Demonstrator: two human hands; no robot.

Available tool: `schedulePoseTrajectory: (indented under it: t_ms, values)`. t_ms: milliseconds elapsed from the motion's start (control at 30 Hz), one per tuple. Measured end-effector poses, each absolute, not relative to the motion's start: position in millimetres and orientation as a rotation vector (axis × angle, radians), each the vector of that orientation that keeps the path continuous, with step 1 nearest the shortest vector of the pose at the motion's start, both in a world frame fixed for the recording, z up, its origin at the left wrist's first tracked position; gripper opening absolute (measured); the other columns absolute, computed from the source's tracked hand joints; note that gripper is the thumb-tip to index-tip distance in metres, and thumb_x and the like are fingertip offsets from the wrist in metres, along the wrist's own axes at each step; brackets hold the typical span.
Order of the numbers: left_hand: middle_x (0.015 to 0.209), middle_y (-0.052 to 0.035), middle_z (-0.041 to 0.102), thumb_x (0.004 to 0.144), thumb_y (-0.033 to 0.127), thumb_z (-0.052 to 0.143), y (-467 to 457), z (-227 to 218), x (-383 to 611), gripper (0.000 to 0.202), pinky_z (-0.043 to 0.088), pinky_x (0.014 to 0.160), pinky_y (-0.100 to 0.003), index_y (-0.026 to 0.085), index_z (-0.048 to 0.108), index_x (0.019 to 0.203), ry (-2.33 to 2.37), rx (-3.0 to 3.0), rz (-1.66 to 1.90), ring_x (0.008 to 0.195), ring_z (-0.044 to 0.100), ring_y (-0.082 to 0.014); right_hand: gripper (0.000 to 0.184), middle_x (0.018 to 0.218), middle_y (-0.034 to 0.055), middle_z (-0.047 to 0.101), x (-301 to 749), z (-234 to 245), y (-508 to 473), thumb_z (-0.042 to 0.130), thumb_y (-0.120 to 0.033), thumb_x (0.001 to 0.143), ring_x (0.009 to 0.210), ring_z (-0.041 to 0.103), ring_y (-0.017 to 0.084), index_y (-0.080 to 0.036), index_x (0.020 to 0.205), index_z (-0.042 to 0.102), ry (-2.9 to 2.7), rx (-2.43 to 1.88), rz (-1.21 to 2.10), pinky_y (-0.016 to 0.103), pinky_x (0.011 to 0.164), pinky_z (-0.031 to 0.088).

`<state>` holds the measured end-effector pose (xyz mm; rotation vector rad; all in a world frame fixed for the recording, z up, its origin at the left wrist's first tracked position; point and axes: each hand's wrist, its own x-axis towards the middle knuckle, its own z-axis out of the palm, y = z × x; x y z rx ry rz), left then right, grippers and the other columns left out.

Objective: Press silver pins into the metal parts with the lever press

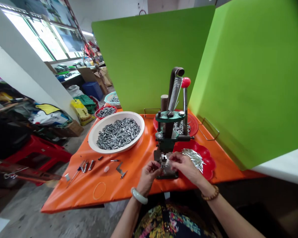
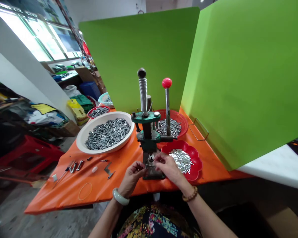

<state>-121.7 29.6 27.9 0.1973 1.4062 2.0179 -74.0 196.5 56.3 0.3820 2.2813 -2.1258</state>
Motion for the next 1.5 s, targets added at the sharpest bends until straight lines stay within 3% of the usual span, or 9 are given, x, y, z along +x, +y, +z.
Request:
schedulePoseTrajectory:
  t_ms: [133,367,733,933,1200,1400,1500]
  values:
    - [0.07,0.0023,0.053,0.067,0.026,0.064,33,27,-119,0.023,0.043,0.063,-0.019,0.013,0.048,0.079,1.426,0.286,2.042,0.063,0.052,-0.0057,0.025,0.074,-0.0003,0.054,-72,47,177,0.06,-0.028,0.068,0.06,0.052,0.009,-0.016,0.088,0.054,2.284,0.288,-2.152,0.021,0.056,0.044]
    - [0.07,0.0018,0.054,0.068,0.026,0.063,38,25,-118,0.024,0.043,0.062,-0.018,0.013,0.046,0.079,1.437,0.294,2.064,0.064,0.053,-0.006,0.019,0.069,-0.0011,0.053,-74,42,176,0.059,-0.028,0.069,0.06,0.051,0.008,-0.015,0.082,0.055,2.29,0.271,-2.161,0.021,0.058,0.044]
    - [0.065,0.0027,0.053,0.066,0.029,0.064,42,21,-119,0.027,0.043,0.057,-0.018,0.014,0.044,0.078,1.475,0.228,2.038,0.058,0.052,-0.0055,0.033,0.064,-0.0019,0.054,-76,40,177,0.066,-0.039,0.06,0.055,0.05,0.008,-0.015,0.08,0.056,2.089,0.455,-2.284,0.019,0.05,0.041]
    - [0.068,0.0017,0.056,0.063,0.031,0.066,44,13,-121,0.03,0.045,0.06,-0.019,0.014,0.05,0.081,1.622,0.282,1.969,0.06,0.052,-0.0058,0.026,0.068,0.0001,0.057,-77,37,177,0.063,-0.036,0.064,0.062,0.052,0.01,-0.015,0.078,0.059,2.196,0.424,-2.233,0.021,0.056,0.043]
    - [0.058,0.0004,0.056,0.065,0.032,0.06,58,15,-135,0.022,0.038,0.052,-0.017,0.013,0.061,0.076,2.037,0.388,1.765,0.053,0.048,-0.0062,0.025,0.073,0.0013,0.06,-77,42,191,0.057,-0.034,0.072,0.057,0.05,0.008,-0.017,0.088,0.063,2.467,0.383,-2.034,0.02,0.055,0.042]
    - [0.062,0.0016,0.055,0.064,0.025,0.06,72,5,-152,0.012,0.037,0.058,-0.018,0.017,0.06,0.072,2.295,0.43,1.845,0.058,0.047,-0.0064,0.029,0.071,0.0027,0.058,-111,77,269,0.062,-0.037,0.068,0.055,0.052,0.008,-0.014,0.087,0.058,2.405,0.741,-2.36,0.021,0.05,0.043]
    - [0.065,0.0011,0.055,0.061,0.024,0.062,77,-1,-158,0.011,0.036,0.06,-0.019,0.017,0.061,0.07,2.389,0.455,1.849,0.062,0.047,-0.0074,0.03,0.08,0.0032,0.057,-140,129,298,0.061,-0.038,0.071,0.061,0.053,0.007,-0.015,0.089,0.056,2.338,0.575,-2.571,0.02,0.055,0.046]
